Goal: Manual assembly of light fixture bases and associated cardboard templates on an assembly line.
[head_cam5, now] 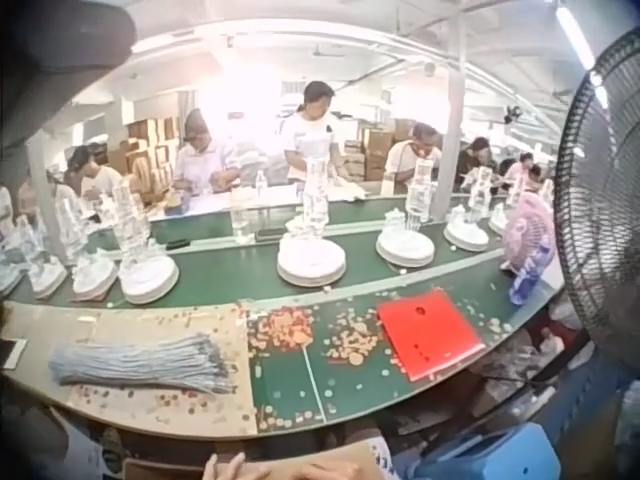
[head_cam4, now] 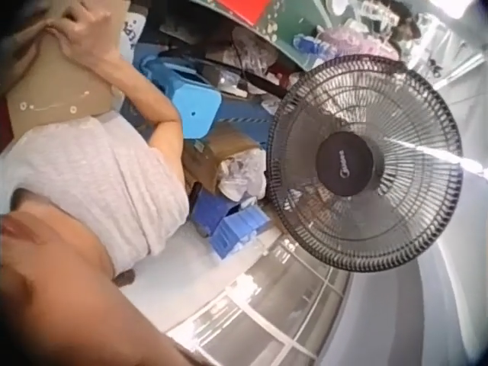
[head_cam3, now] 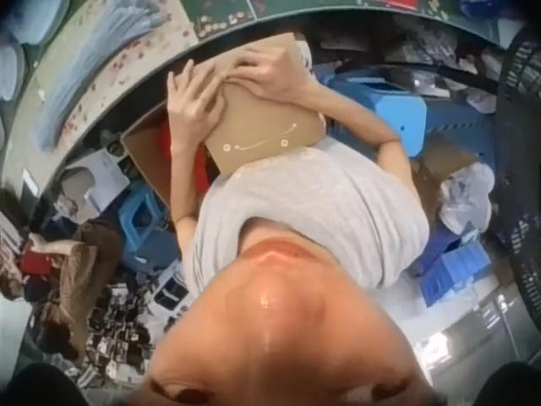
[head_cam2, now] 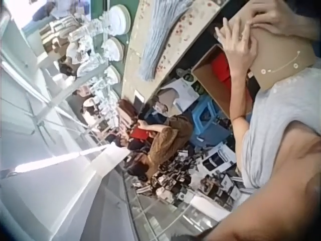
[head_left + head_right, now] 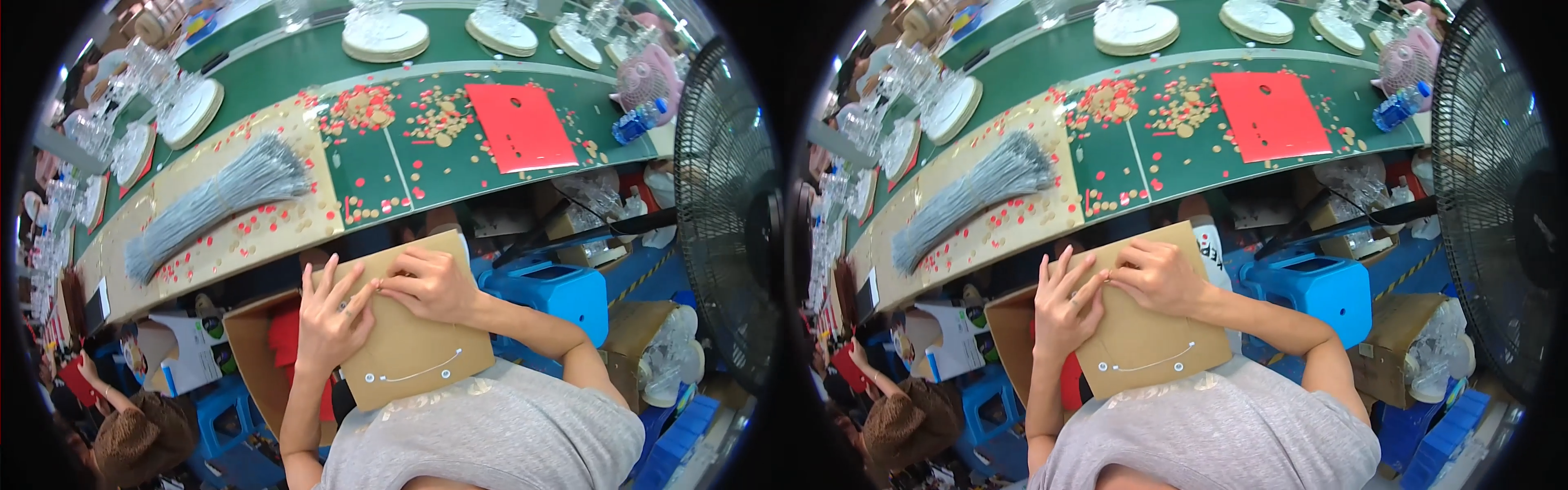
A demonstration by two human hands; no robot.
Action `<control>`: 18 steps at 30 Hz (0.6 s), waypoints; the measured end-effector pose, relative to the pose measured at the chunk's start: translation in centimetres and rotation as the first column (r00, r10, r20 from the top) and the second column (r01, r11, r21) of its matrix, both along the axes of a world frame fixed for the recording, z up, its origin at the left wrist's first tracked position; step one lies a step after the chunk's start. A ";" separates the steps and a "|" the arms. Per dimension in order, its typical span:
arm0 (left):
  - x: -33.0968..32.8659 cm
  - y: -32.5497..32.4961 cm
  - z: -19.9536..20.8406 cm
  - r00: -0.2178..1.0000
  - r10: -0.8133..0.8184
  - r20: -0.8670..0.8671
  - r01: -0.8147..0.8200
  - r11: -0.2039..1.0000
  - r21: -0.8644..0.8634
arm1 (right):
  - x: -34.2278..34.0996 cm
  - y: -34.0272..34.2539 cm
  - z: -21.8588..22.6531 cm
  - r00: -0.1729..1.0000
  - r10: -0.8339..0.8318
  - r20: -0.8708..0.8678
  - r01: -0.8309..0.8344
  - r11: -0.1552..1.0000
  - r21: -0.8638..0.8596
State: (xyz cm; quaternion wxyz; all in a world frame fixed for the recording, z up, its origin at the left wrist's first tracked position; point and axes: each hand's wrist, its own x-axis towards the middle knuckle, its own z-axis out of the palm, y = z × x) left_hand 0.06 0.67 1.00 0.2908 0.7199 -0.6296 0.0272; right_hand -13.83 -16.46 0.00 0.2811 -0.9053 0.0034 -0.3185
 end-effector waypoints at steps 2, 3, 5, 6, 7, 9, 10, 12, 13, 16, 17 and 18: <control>0.7 0.3 0.4 0.998 -0.062 0.032 0.062 0.998 0.019 | 0.4 -0.9 0.1 1.000 -0.008 -0.016 0.008 1.000 -0.005; 0.8 0.6 0.6 0.995 -0.084 0.052 0.081 0.995 0.059 | 0.6 -1.6 0.0 0.997 0.067 -0.044 -0.066 0.998 0.016; 1.1 1.0 0.9 0.988 -0.133 0.078 0.122 0.984 0.126 | 1.0 -2.4 -0.4 0.979 0.172 -0.113 -0.158 0.980 0.120; 1.3 1.0 0.9 0.985 -0.152 0.081 0.142 0.983 0.116 | 1.2 -2.8 -0.3 0.982 0.150 -0.113 -0.138 0.984 0.110; 1.4 0.9 0.8 0.984 -0.158 0.086 0.147 0.981 0.124 | 1.4 -3.3 0.0 0.961 0.207 -0.182 -0.183 0.973 0.140; 1.5 1.0 0.8 0.981 -0.166 0.099 0.151 0.978 0.144 | 2.4 -4.1 1.3 0.903 0.269 -0.335 -0.252 0.963 0.094; 1.4 1.1 0.9 0.979 -0.180 0.100 0.165 0.976 0.140 | 3.0 -4.4 1.3 0.907 0.255 -0.336 -0.239 0.967 0.090; 1.1 1.1 0.7 0.987 -0.147 0.063 0.138 0.983 0.123 | 4.0 -5.2 0.7 0.854 0.511 -0.101 -0.475 0.843 0.252; 1.1 0.9 0.4 0.987 -0.148 0.058 0.140 0.982 0.127 | 4.3 -5.4 0.2 0.817 0.558 -0.144 -0.489 0.803 0.340; 1.2 0.6 -0.1 0.995 -0.094 -0.037 0.095 0.995 0.030 | 4.7 -6.0 -0.8 0.836 0.546 -0.046 -0.515 0.811 0.278; 1.1 0.4 -0.3 0.992 -0.074 -0.107 0.073 0.997 -0.013 | 4.5 -6.1 -0.7 0.840 0.534 -0.095 -0.484 0.817 0.313; 0.9 0.2 -0.3 0.984 -0.049 -0.171 0.041 0.998 -0.052 | 4.4 -6.1 -0.4 0.844 0.525 -0.115 -0.464 0.820 0.336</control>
